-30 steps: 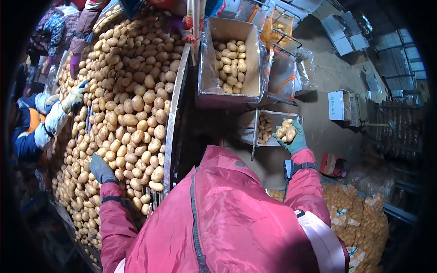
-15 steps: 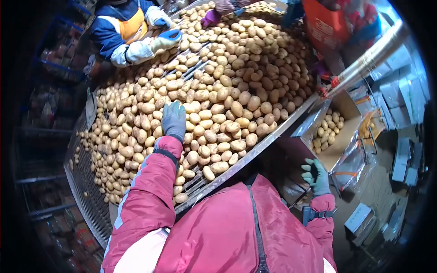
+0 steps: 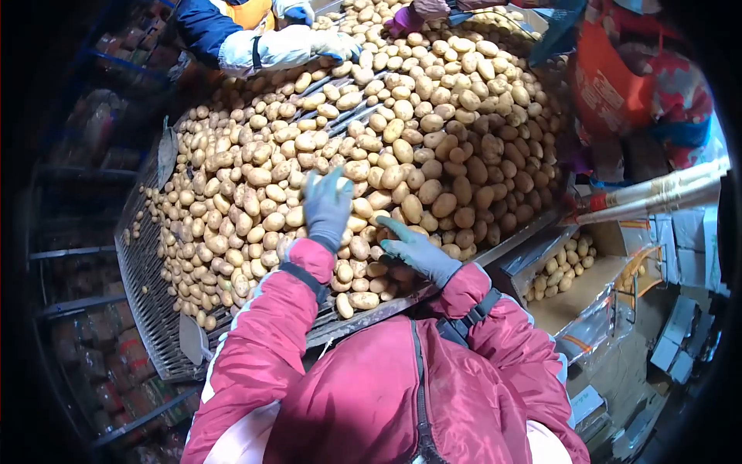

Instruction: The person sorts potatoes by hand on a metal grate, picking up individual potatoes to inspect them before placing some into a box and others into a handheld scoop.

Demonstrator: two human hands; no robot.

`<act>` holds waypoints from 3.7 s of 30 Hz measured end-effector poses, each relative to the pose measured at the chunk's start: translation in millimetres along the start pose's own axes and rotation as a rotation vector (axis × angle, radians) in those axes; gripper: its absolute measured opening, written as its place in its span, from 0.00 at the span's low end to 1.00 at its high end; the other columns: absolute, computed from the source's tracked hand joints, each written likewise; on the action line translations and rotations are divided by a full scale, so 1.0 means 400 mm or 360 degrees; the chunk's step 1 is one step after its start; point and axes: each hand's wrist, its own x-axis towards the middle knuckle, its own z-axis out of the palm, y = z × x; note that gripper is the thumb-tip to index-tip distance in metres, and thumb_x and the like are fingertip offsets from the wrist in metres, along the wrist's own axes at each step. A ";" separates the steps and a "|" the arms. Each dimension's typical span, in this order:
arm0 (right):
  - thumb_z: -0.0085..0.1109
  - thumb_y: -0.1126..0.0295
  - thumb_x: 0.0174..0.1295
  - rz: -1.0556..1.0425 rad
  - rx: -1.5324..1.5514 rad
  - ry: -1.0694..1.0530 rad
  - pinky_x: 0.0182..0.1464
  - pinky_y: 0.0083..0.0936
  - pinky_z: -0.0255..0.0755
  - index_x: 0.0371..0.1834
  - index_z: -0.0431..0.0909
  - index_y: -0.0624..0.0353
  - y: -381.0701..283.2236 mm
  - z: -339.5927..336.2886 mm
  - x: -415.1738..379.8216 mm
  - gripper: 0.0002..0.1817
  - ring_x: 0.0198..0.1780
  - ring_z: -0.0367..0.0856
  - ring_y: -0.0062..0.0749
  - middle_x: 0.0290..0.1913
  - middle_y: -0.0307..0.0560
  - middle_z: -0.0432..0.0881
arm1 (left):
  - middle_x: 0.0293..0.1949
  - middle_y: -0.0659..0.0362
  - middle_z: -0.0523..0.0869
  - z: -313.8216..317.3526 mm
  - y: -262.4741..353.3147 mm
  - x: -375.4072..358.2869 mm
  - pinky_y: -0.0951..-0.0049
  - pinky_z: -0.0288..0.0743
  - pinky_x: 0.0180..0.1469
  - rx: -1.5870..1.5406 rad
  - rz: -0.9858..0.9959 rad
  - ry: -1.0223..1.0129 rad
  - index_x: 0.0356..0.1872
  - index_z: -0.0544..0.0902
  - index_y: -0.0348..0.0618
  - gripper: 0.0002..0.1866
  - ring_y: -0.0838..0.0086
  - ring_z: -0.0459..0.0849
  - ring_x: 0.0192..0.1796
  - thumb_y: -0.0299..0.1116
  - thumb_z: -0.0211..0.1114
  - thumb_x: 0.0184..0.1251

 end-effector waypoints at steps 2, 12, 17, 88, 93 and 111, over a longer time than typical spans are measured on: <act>0.59 0.60 0.72 -0.0083 0.0104 0.0084 0.61 0.24 0.73 0.81 0.65 0.52 0.020 -0.029 0.017 0.34 0.58 0.79 0.29 0.58 0.44 0.82 | 0.62 0.50 0.84 0.028 0.109 0.018 0.50 0.68 0.73 -0.0433 -0.0032 -0.0188 0.63 0.84 0.48 0.23 0.44 0.72 0.70 0.44 0.66 0.70; 0.58 0.68 0.71 -0.0219 0.0240 0.0130 0.66 0.27 0.73 0.78 0.67 0.60 0.074 -0.321 0.009 0.31 0.65 0.77 0.29 0.67 0.45 0.78 | 0.69 0.43 0.76 0.242 0.468 0.173 0.54 0.62 0.77 -0.0779 -0.0118 -0.0254 0.78 0.66 0.44 0.38 0.49 0.73 0.72 0.52 0.63 0.73; 0.52 0.67 0.75 -0.0404 -0.0487 0.0515 0.60 0.31 0.78 0.64 0.77 0.62 0.210 -0.348 0.035 0.18 0.58 0.82 0.33 0.58 0.47 0.81 | 0.68 0.43 0.77 0.179 0.455 0.158 0.58 0.67 0.74 -0.1178 -0.0061 -0.0300 0.74 0.71 0.41 0.34 0.48 0.73 0.72 0.44 0.68 0.72; 0.51 0.57 0.79 -0.0199 0.0567 0.0268 0.32 0.19 0.72 0.61 0.80 0.61 -0.057 -0.086 0.027 0.21 0.31 0.77 0.24 0.40 0.41 0.83 | 0.43 0.51 0.90 -0.123 0.086 0.133 0.65 0.81 0.52 -0.0940 -0.0375 -0.0866 0.53 0.88 0.44 0.18 0.64 0.89 0.45 0.45 0.65 0.73; 0.55 0.66 0.74 0.0042 0.1144 0.0124 0.33 0.20 0.74 0.61 0.80 0.66 -0.035 -0.095 0.034 0.19 0.31 0.75 0.23 0.40 0.42 0.82 | 0.42 0.47 0.89 -0.043 -0.085 0.195 0.55 0.80 0.56 -0.0227 -0.0367 -0.0476 0.50 0.86 0.41 0.23 0.51 0.88 0.49 0.50 0.69 0.65; 0.75 0.73 0.54 0.0125 0.1076 0.0212 0.48 0.29 0.83 0.52 0.84 0.60 -0.019 -0.090 0.048 0.21 0.45 0.88 0.36 0.45 0.48 0.87 | 0.54 0.48 0.83 -0.024 -0.056 0.185 0.58 0.77 0.62 -0.0403 -0.0270 -0.0716 0.52 0.86 0.43 0.24 0.54 0.83 0.58 0.40 0.77 0.55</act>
